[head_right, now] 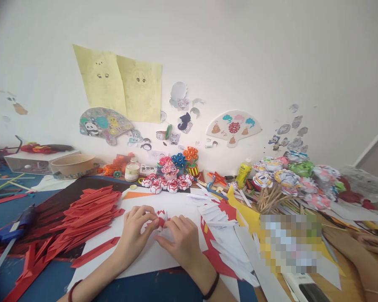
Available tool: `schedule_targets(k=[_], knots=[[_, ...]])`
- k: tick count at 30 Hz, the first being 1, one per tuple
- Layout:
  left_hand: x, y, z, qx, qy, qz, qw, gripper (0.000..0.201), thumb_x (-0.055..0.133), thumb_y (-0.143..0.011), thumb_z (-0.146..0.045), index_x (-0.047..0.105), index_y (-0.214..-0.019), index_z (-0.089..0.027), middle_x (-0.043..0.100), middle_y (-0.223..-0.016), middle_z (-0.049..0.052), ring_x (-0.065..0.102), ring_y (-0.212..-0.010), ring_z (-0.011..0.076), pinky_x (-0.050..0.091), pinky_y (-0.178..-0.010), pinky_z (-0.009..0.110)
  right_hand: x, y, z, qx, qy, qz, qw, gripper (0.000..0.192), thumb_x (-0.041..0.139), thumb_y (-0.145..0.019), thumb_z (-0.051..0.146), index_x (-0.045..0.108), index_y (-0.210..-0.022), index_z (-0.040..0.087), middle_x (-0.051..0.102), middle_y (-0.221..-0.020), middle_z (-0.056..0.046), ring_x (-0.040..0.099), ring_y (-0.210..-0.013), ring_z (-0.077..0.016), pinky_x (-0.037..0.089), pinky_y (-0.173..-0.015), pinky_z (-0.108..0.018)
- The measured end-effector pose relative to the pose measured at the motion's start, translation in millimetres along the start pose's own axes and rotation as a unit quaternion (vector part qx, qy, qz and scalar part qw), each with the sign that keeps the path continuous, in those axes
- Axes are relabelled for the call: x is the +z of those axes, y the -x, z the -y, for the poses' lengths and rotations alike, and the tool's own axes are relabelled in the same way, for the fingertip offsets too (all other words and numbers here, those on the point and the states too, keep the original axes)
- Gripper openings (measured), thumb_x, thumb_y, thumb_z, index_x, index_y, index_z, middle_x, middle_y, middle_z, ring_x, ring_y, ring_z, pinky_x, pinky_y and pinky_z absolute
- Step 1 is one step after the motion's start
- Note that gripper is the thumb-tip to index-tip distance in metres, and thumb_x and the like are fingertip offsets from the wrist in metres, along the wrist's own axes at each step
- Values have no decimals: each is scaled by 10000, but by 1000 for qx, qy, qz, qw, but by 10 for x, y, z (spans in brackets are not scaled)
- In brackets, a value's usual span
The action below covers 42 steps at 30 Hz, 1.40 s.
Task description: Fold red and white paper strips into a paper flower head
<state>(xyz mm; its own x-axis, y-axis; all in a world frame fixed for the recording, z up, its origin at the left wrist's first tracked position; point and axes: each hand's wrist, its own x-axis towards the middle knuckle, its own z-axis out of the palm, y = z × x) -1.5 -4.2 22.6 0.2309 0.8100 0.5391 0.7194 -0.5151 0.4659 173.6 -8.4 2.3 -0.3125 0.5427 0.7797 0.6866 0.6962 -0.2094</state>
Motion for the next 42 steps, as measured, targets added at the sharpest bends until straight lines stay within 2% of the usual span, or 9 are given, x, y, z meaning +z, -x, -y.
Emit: schedule_targets(k=[4,10,13,18,25,32,42], knots=[[-20,-9,-34,-2,13,15,1000,227,508,-942,-313,644,-774,-244,646,-998,3,508,-937,213,310,-826,393,29,10,-1,-15,62,-20,998,162,590,-905,251,611,-759,184,612,-672,-14,542,-645,-163,341,-601,-293],[-40,-42,-1,8,-15,7,1000,126,589,-890,-335,650,-809,-260,645,-1009,10,511,-938,229,308,-828,408,67,26,-31,-107,125,-6,986,206,517,-920,94,599,-747,170,601,-658,-14,480,-601,-149,277,-569,-315],[-30,-46,15,6,-19,3,1000,146,564,-897,-295,630,-780,-238,639,-1045,21,512,-970,237,322,-829,405,74,45,-27,-140,150,-3,979,218,491,-906,54,601,-749,158,573,-633,-20,446,-584,-153,244,-555,-327],[-16,-55,30,-5,18,11,1000,187,498,-925,-271,607,-781,-221,623,-1101,35,528,-1071,237,327,-914,434,74,58,30,-182,140,-33,973,252,418,-879,-4,619,-802,127,516,-598,-27,406,-561,-158,219,-535,-329],[-58,-62,45,-17,56,39,998,239,461,-942,-271,620,-769,-232,630,-1061,26,526,-1147,238,304,-973,469,57,37,93,-148,124,-46,980,254,416,-874,11,612,-760,128,473,-572,-22,362,-537,-159,222,-522,-330],[-80,-83,55,-52,91,39,994,219,526,-909,-313,649,-749,-227,632,-1035,31,581,-1035,237,361,-928,456,55,53,110,-195,180,-50,963,195,465,-877,10,618,-813,113,475,-574,-13,385,-533,-150,214,-519,-330],[-98,-59,5,-54,73,21,996,284,438,-946,-299,633,-759,-212,593,-1069,51,575,-1060,254,405,-912,503,63,51,108,-76,52,-15,996,321,398,-924,76,497,-637,184,435,-586,-9,362,-533,-148,252,-519,-306]])
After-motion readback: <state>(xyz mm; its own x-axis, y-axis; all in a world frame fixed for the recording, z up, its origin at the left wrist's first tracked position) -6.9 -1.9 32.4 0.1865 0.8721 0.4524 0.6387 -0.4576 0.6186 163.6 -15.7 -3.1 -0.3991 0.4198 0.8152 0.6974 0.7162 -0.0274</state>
